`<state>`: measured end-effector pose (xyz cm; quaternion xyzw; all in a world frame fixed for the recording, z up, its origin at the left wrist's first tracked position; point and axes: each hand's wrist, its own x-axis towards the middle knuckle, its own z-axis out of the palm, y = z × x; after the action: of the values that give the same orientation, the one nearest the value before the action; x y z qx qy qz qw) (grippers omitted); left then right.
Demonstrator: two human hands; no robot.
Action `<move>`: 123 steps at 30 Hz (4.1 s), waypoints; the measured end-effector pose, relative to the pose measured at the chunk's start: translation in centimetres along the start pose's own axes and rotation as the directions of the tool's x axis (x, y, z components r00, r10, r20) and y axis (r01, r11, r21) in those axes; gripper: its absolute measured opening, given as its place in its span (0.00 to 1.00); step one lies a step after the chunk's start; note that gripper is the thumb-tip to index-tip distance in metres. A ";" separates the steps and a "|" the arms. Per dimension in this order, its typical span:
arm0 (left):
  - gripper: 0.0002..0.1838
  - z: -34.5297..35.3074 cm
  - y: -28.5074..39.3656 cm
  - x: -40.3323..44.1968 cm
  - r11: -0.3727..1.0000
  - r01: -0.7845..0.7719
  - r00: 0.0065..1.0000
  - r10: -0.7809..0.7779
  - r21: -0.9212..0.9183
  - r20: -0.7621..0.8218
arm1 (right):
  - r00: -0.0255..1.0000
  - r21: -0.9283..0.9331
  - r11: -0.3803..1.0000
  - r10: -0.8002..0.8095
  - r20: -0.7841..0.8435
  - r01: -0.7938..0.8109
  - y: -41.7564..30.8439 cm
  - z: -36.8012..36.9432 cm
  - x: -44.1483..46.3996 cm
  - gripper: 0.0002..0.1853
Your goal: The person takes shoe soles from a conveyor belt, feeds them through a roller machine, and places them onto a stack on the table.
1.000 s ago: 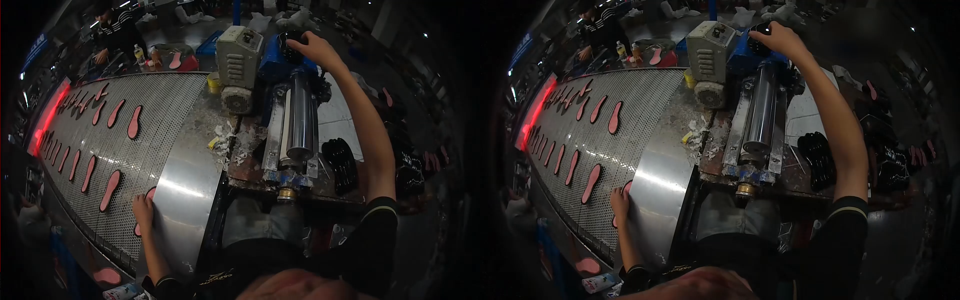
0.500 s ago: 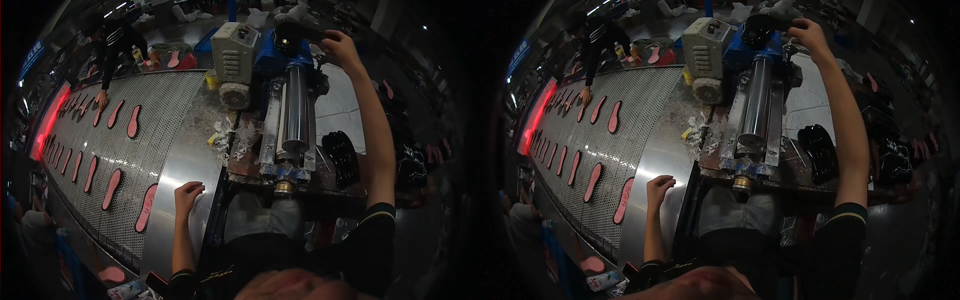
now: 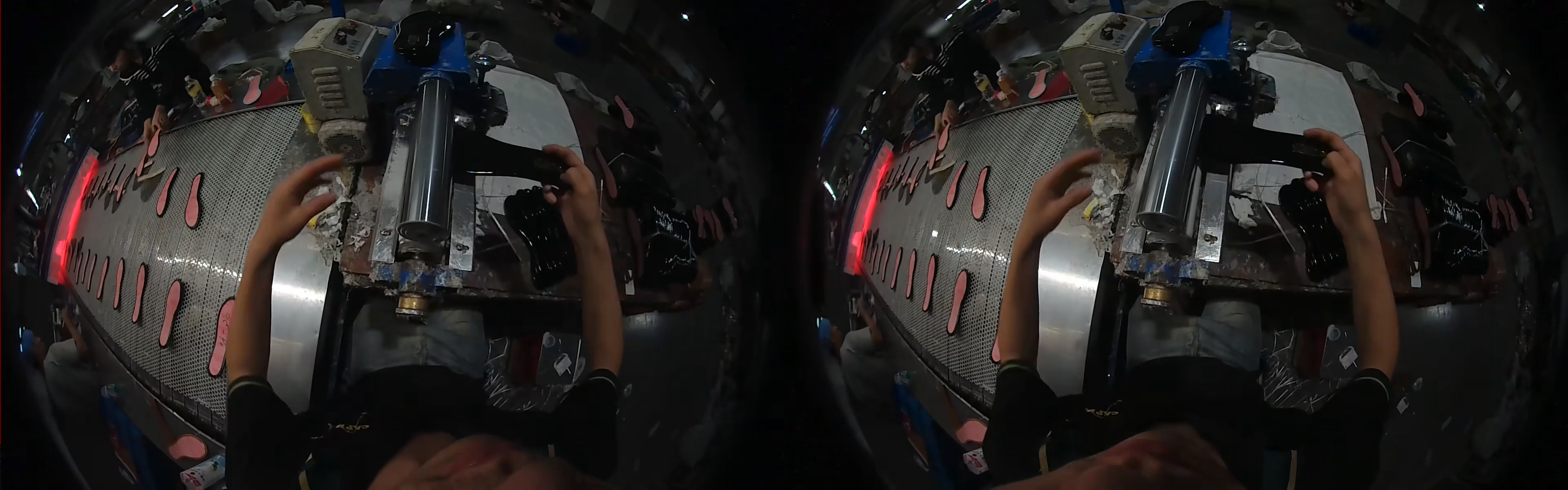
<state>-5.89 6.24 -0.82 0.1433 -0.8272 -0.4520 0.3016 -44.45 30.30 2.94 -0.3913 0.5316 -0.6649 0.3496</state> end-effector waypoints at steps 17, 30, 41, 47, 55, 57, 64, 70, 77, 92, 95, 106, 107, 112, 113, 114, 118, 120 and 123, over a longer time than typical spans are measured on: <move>0.54 -6.3 -0.6 8.6 0.863 -0.061 0.913 -0.155 0.502 0.377 | 0.749 0.275 0.701 0.647 0.141 -0.658 23.4 0.9 -26.3 0.11; 0.32 1.1 -11.3 -19.1 0.323 0.050 0.558 -0.794 -0.945 -0.242 | 0.615 0.171 0.592 0.772 0.162 -0.788 31.7 1.3 -28.1 0.12; 0.44 -13.2 -22.5 -15.2 0.455 -0.167 0.464 -0.747 -0.875 -0.476 | 0.601 -0.128 0.604 0.797 0.064 -0.787 32.2 2.5 -26.8 0.17; 0.29 -11.7 -28.1 -18.8 0.740 0.648 0.161 -0.367 -0.182 -0.916 | 0.598 -0.286 0.571 0.801 -0.009 -0.769 31.9 2.5 -26.0 0.19; 0.22 -5.9 -23.0 -17.9 0.453 0.807 0.500 -0.184 0.379 -0.846 | 0.597 -0.399 0.527 0.799 -0.067 -0.750 34.4 1.3 -23.7 0.24; 0.22 -5.6 -22.6 -17.9 0.425 0.778 0.577 -0.191 0.463 -0.794 | 0.579 -0.394 0.503 0.810 -0.097 -0.769 35.3 1.0 -23.8 0.26; 0.22 -5.4 -22.4 -17.7 0.346 0.716 0.691 -0.224 0.607 -0.688 | 0.595 -0.395 0.499 0.786 -0.168 -0.771 35.6 1.9 -24.1 0.32; 0.21 -5.2 -22.4 -17.9 0.334 0.712 0.696 -0.215 0.618 -0.686 | 0.637 -0.366 0.559 0.759 -0.136 -0.744 35.9 1.9 -24.6 0.31; 0.19 -5.2 -22.9 -17.9 0.315 0.710 0.699 -0.205 0.630 -0.685 | 0.567 -0.502 0.402 0.790 -0.232 -0.766 31.8 5.2 -22.6 0.36; 0.18 -5.3 -22.9 -17.9 0.333 0.711 0.699 -0.240 0.619 -0.674 | 0.589 -0.441 0.465 0.782 -0.202 -0.768 33.8 3.1 -24.3 0.35; 0.19 -5.3 -22.8 -17.8 0.317 0.711 0.700 -0.236 0.627 -0.674 | 0.585 -0.446 0.456 0.783 -0.210 -0.770 33.4 3.0 -24.5 0.34; 0.18 -5.2 -22.8 -17.9 0.321 0.711 0.699 -0.221 0.626 -0.680 | 0.595 -0.478 0.453 0.779 -0.198 -0.753 32.8 3.8 -23.5 0.33; 0.18 -5.3 -22.8 -17.9 0.320 0.711 0.699 -0.222 0.626 -0.680 | 0.598 -0.479 0.456 0.777 -0.196 -0.750 32.8 4.0 -23.3 0.33; 0.18 -5.3 -23.1 -17.9 0.325 0.708 0.701 -0.213 0.627 -0.681 | 0.610 -0.483 0.467 0.770 -0.190 -0.741 32.7 4.6 -22.8 0.33; 0.18 -5.2 -23.1 -17.9 0.325 0.709 0.700 -0.209 0.627 -0.683 | 0.611 -0.485 0.468 0.769 -0.189 -0.739 32.7 4.7 -22.8 0.33; 0.18 -5.3 -23.1 -17.9 0.325 0.707 0.701 -0.210 0.627 -0.682 | 0.612 -0.486 0.468 0.768 -0.189 -0.738 32.6 4.7 -22.8 0.32; 0.19 -5.0 -22.6 -17.8 0.319 0.715 0.694 -0.215 0.622 -0.688 | 0.602 -0.479 0.458 0.773 -0.201 -0.748 31.3 5.6 -24.2 0.32; 0.19 -5.2 -22.4 -17.6 0.319 0.711 0.697 -0.202 0.626 -0.689 | 0.937 -0.850 0.525 0.275 0.215 0.042 30.9 7.5 -25.6 0.20; 0.19 -5.0 -22.6 -17.6 0.296 0.739 0.669 -0.221 0.605 -0.709 | 0.813 -0.542 0.838 0.358 0.459 -0.063 22.6 14.8 -24.1 0.07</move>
<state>10.12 -0.57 -24.11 0.6378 -0.7354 0.0133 0.2286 -19.31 40.75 -20.91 -0.5766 0.6060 -0.3194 0.4454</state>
